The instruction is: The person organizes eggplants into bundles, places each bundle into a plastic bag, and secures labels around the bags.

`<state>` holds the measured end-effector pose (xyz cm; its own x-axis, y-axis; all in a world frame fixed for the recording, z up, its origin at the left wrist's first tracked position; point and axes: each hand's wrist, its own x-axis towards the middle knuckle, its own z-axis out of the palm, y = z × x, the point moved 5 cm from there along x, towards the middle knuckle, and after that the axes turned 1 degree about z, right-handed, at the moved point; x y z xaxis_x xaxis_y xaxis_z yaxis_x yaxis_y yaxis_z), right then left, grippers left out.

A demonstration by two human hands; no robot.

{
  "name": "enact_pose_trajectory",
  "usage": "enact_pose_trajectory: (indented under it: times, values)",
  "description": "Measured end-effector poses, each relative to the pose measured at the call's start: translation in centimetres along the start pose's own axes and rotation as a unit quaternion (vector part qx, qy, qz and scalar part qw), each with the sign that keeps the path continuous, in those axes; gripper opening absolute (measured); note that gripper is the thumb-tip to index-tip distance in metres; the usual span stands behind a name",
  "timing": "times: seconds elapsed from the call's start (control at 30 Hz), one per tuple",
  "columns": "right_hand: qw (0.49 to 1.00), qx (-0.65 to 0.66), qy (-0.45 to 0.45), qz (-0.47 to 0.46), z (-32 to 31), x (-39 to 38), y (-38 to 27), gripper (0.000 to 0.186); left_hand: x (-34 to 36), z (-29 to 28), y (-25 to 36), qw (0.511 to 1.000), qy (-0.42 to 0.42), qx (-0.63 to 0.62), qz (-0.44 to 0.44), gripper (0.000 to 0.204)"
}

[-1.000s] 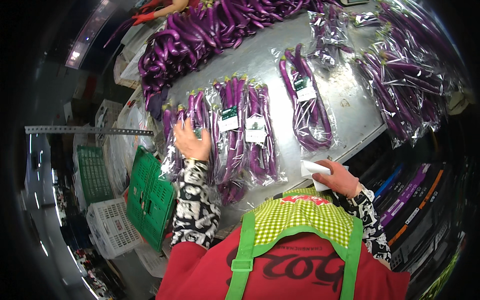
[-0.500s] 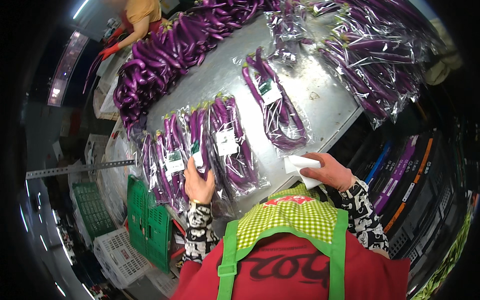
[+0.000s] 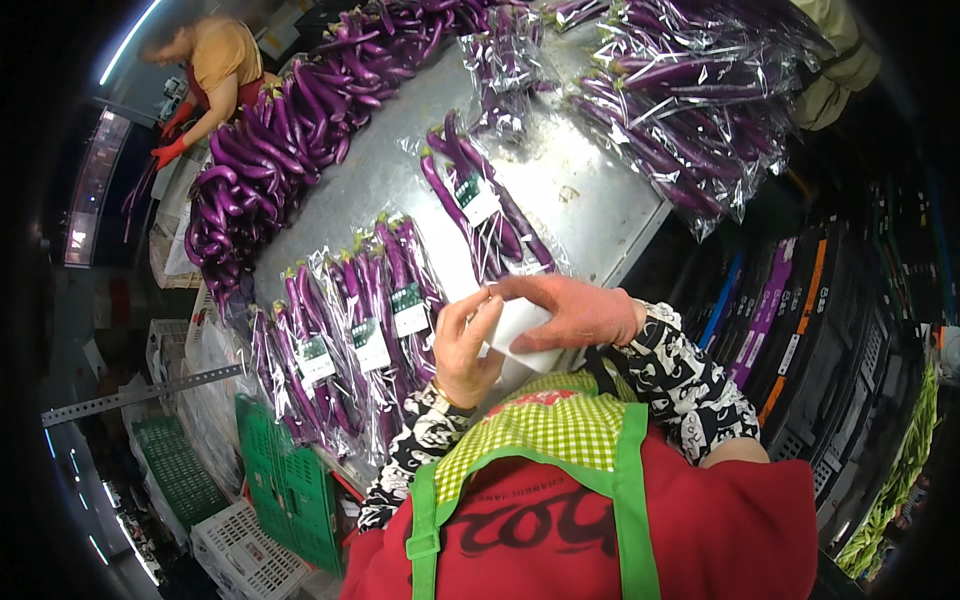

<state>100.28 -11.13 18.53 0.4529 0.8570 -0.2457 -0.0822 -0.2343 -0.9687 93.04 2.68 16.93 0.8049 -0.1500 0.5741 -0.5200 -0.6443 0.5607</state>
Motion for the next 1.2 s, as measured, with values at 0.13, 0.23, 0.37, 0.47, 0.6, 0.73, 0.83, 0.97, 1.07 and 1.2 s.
enact_pose_trajectory:
  times: [0.13,0.23,0.37,0.47,0.6,0.73,0.83,0.97,1.07,1.2]
  values:
    - [0.987,0.076,0.102,0.097,-5.1,2.2,4.2,0.078,-0.5,1.2,-2.1,0.984,0.072,-0.111,-0.122,0.029]
    - [0.943,-0.07,0.323,0.045,-10.9,6.6,7.2,0.102,0.4,2.7,-0.5,0.969,0.03,-0.229,-0.084,0.021]
    - [0.87,-0.384,0.273,0.144,-9.8,14.3,11.5,0.099,2.1,5.3,2.0,0.928,-0.096,-0.36,-0.023,0.022]
    - [0.875,-0.396,0.259,0.106,-6.5,15.7,11.1,0.095,2.6,5.5,2.2,0.912,-0.094,-0.397,-0.042,0.022]
    - [0.899,-0.408,0.158,0.037,-1.0,14.9,10.1,0.089,3.1,5.7,1.2,0.893,-0.104,-0.43,-0.086,0.02]
    - [0.919,-0.296,0.234,0.115,-5.7,14.4,10.4,0.089,2.9,6.2,-1.1,0.902,-0.038,-0.396,-0.169,0.014]
    - [0.719,-0.414,0.555,0.066,-14.0,14.7,7.8,0.094,2.6,6.3,-2.5,0.909,-0.031,-0.367,-0.195,0.014]
    - [0.81,-0.182,0.507,0.232,-22.2,20.0,10.5,0.098,2.9,6.2,-2.5,0.893,0.027,-0.369,-0.257,0.015]
    - [0.856,-0.12,0.436,0.25,-22.3,20.9,10.5,0.068,2.3,5.9,-2.2,0.887,0.018,-0.401,-0.228,0.013]
    - [0.919,-0.099,0.351,0.148,-18.3,17.7,11.8,0.042,-0.1,6.0,-2.7,0.826,0.017,-0.462,-0.322,0.012]
